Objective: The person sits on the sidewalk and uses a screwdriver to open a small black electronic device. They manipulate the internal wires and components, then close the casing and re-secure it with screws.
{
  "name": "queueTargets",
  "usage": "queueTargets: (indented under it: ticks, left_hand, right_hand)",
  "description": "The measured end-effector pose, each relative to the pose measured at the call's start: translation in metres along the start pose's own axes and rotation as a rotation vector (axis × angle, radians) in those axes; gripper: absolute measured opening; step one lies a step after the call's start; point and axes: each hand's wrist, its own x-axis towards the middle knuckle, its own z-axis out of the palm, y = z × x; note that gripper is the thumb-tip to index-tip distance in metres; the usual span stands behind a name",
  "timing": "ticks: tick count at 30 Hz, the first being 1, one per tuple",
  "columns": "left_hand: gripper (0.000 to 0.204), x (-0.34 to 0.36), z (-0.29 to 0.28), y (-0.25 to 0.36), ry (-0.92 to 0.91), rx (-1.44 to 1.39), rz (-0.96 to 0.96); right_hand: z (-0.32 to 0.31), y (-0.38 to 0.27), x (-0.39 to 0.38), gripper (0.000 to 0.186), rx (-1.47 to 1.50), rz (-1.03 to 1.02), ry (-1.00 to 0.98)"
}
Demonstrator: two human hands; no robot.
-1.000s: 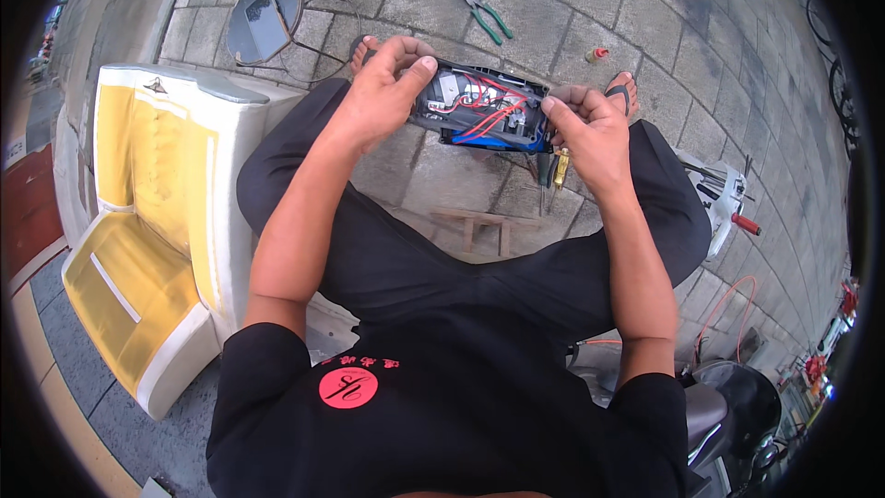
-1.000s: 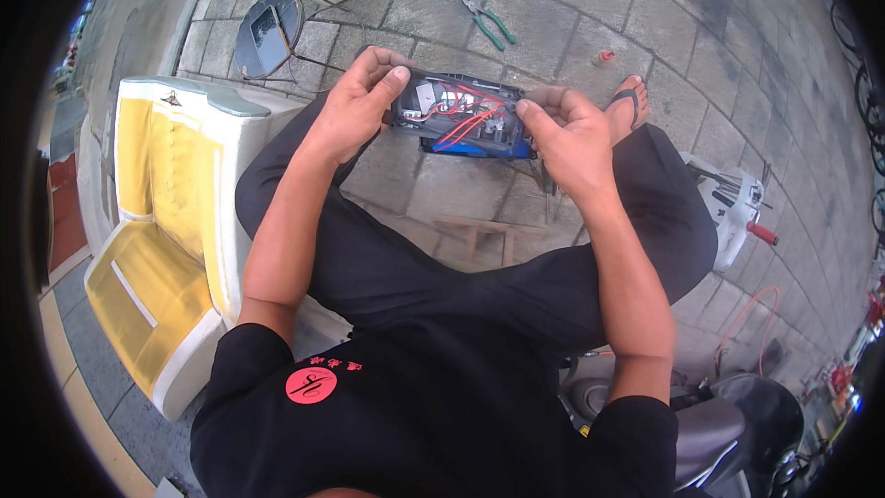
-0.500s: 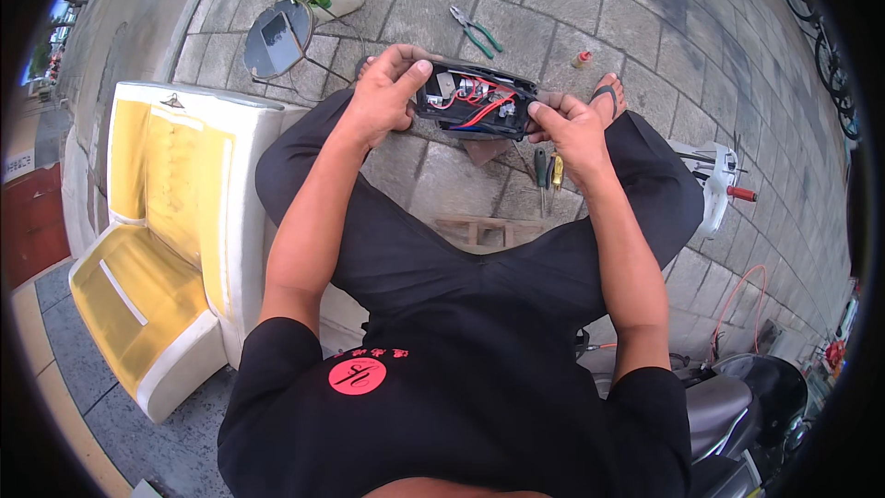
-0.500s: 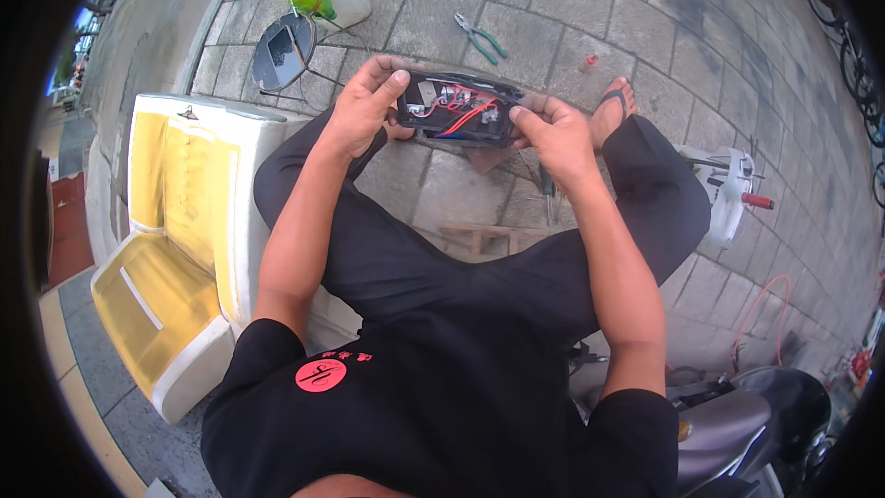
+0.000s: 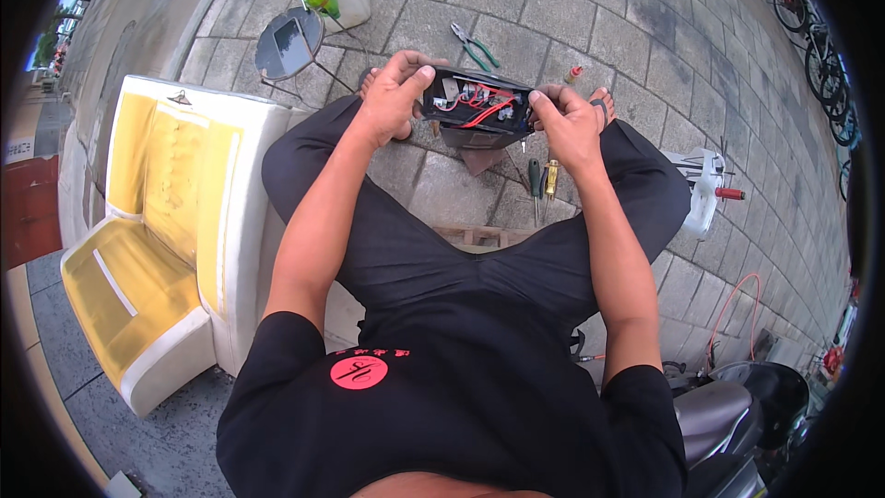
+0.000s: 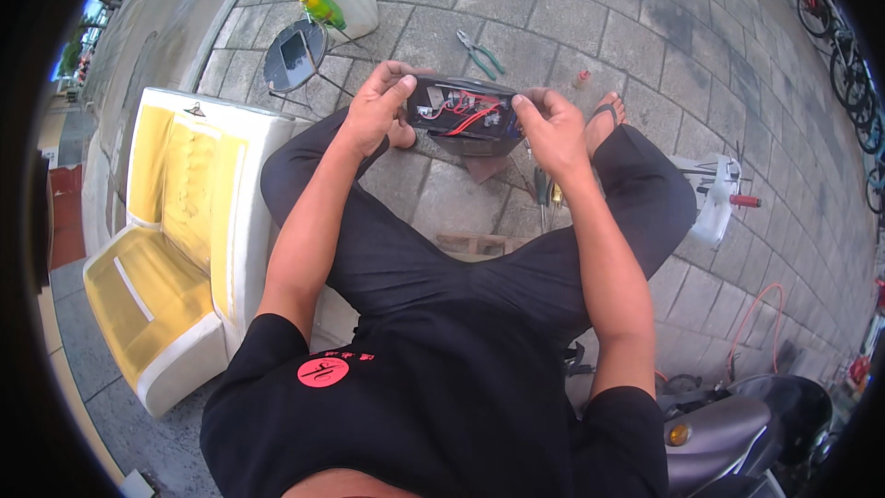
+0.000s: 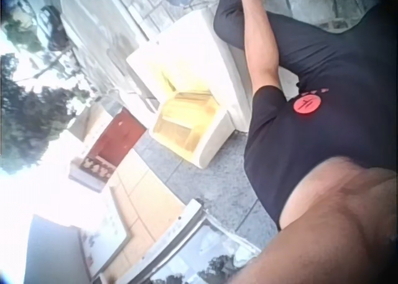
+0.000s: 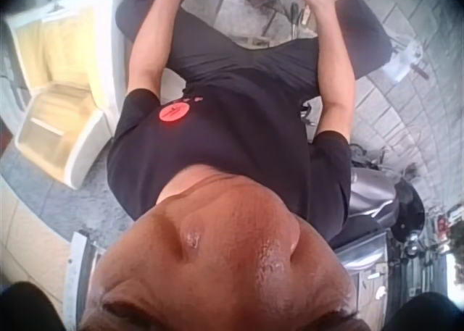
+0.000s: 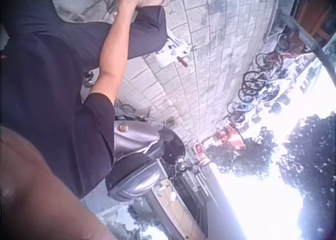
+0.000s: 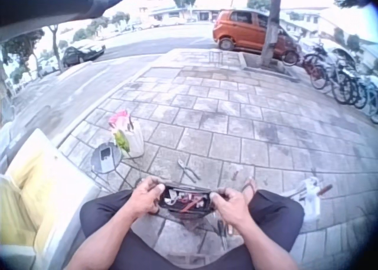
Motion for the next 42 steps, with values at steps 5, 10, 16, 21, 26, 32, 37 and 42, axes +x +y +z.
queueTargets:
  ticks: [5,10,16,21,26,32,37,42]
  left_hand:
    - [0.021,-0.004,0.001,0.006,0.007,-0.078,-0.025]
    - [0.018,-0.008,0.001,0.008,-0.005,-0.044,0.044]
    - [0.014,-0.006,0.004,0.007,0.016,-0.012,0.068]
    - [0.014,-0.002,0.0,0.0,0.007,-0.012,0.102]
    - [0.014,-0.004,0.003,0.0,0.007,-0.067,0.088]
    - [0.014,-0.003,0.005,-0.001,-0.002,-0.045,0.121]
    - [0.014,-0.004,0.001,0.0,-0.008,-0.047,0.112]
    - [0.013,-0.003,0.004,-0.002,0.022,-0.078,0.125]
  right_hand:
    - [0.003,-0.001,-0.002,0.026,-0.023,0.015,0.021]
    - [0.008,0.01,-0.005,0.023,0.053,-0.073,0.063]
    - [0.009,0.019,-0.005,0.02,0.074,-0.094,0.098]
    - [0.013,0.02,-0.002,0.02,0.089,-0.05,0.116]
    - [0.013,0.021,-0.001,0.022,0.123,-0.004,0.11]
    - [0.011,0.021,0.0,0.021,0.227,0.001,0.084]
    - [0.011,0.019,-0.005,0.02,0.215,0.002,0.072]
    - [0.012,0.022,-0.006,0.023,0.233,0.026,0.066]
